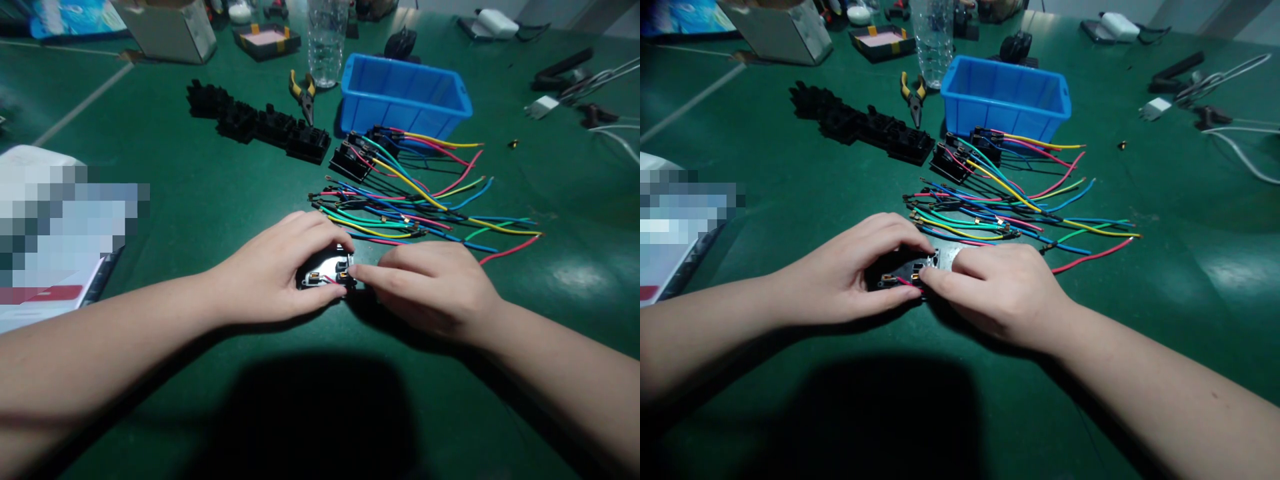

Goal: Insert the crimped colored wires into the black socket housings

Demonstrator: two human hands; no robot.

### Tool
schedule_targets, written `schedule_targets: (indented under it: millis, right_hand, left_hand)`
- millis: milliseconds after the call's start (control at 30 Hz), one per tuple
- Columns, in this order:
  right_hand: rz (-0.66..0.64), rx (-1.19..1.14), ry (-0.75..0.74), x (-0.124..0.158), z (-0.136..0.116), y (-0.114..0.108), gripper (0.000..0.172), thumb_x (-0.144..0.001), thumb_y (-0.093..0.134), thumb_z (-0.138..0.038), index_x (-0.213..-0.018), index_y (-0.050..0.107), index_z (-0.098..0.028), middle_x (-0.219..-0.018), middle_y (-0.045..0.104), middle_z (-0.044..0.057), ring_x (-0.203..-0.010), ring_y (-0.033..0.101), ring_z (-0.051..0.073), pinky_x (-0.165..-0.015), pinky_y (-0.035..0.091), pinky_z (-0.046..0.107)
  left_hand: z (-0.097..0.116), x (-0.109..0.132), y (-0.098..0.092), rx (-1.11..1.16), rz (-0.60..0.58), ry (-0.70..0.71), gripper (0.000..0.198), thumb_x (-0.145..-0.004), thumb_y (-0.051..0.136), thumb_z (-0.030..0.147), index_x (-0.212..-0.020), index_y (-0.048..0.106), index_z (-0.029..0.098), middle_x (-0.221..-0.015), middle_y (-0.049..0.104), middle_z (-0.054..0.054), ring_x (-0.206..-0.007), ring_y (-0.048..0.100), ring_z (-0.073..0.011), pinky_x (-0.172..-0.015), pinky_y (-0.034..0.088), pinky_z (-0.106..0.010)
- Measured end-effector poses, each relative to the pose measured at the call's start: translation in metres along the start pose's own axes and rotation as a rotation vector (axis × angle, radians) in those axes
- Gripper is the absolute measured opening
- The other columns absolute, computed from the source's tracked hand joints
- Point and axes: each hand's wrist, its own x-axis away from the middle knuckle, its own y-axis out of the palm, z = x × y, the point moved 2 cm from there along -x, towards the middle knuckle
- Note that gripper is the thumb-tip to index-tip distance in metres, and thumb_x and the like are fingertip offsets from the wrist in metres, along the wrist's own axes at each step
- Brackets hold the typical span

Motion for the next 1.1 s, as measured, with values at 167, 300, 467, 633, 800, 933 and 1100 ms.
schedule_targets:
  millis: [167,300,467,633,800,933,1100]
  right_hand:
    - [0.03,-0.002,-0.011,0.0003,-0.0007,-0.0001,0.023,-0.095,0.048,-0.018,-0.108,0.067,-0.018,-0.077,0.068,0.004,-0.058,0.055,0.011,-0.053,0.039,0.024]
    - [0.041,-0.023,-0.007,0.0003,-0.0009,0.0005,0.022,-0.094,0.049,-0.015,-0.107,0.067,-0.017,-0.077,0.069,0.004,-0.059,0.056,0.011,-0.053,0.04,0.025]
    - [0.049,-0.031,-0.015,0.0009,-0.0008,0.001,0.022,-0.094,0.05,-0.015,-0.108,0.067,-0.015,-0.076,0.067,0.004,-0.058,0.055,0.011,-0.052,0.038,0.025]
    - [0.044,-0.034,-0.025,0.0014,-0.0006,0.0004,0.022,-0.094,0.051,-0.015,-0.109,0.066,-0.014,-0.078,0.067,0.005,-0.059,0.054,0.012,-0.053,0.037,0.026]
    - [0.029,-0.028,-0.021,0.0009,-0.0005,-0.0003,0.022,-0.094,0.05,-0.016,-0.109,0.066,-0.015,-0.076,0.067,0.004,-0.058,0.053,0.012,-0.053,0.036,0.026]
    - [0.023,-0.046,-0.023,0.0012,-0.0001,0.0001,0.022,-0.094,0.051,-0.016,-0.11,0.066,-0.015,-0.078,0.067,0.005,-0.059,0.054,0.012,-0.053,0.036,0.026]
    - [0.001,-0.137,0.017,0.0009,0.0005,-0.0002,0.022,-0.093,0.052,-0.015,-0.11,0.066,-0.014,-0.081,0.067,0.006,-0.06,0.054,0.011,-0.054,0.038,0.024]
  left_hand:
    - [-0.0006,0.0,0.0007,0.01,0.004,-0.006,0.034,-0.086,0.063,0.037,-0.113,0.056,0.018,-0.109,0.061,-0.006,-0.101,0.055,-0.0203,-0.089,0.042,-0.032]
    - [-0.0012,0.0,0.0006,0.004,0.002,-0.015,0.035,-0.086,0.064,0.04,-0.113,0.056,0.019,-0.109,0.062,-0.006,-0.101,0.056,-0.0206,-0.089,0.043,-0.032]
    - [-0.0018,-0.0007,0.0003,0.013,0.006,-0.007,0.035,-0.086,0.064,0.039,-0.113,0.056,0.018,-0.109,0.061,-0.006,-0.101,0.055,-0.0201,-0.088,0.043,-0.032]
    - [-0.0012,0.0005,0.0003,0.016,0.008,0.0,0.036,-0.085,0.065,0.037,-0.113,0.057,0.016,-0.108,0.061,-0.006,-0.102,0.055,-0.0196,-0.089,0.042,-0.032]
    - [-0.0009,0.0004,0.0003,0.017,0.005,-0.003,0.035,-0.085,0.065,0.036,-0.113,0.057,0.016,-0.108,0.061,-0.006,-0.102,0.055,-0.0198,-0.089,0.041,-0.031]
    - [-0.0012,-0.0011,0.0004,0.015,0.008,0.003,0.036,-0.085,0.065,0.036,-0.113,0.057,0.015,-0.108,0.061,-0.006,-0.102,0.055,-0.0198,-0.089,0.041,-0.031]
    - [-0.0024,-0.0007,0.0014,0.006,0.013,0.004,0.036,-0.085,0.064,0.037,-0.114,0.057,0.016,-0.108,0.061,-0.005,-0.101,0.055,-0.0196,-0.088,0.041,-0.031]
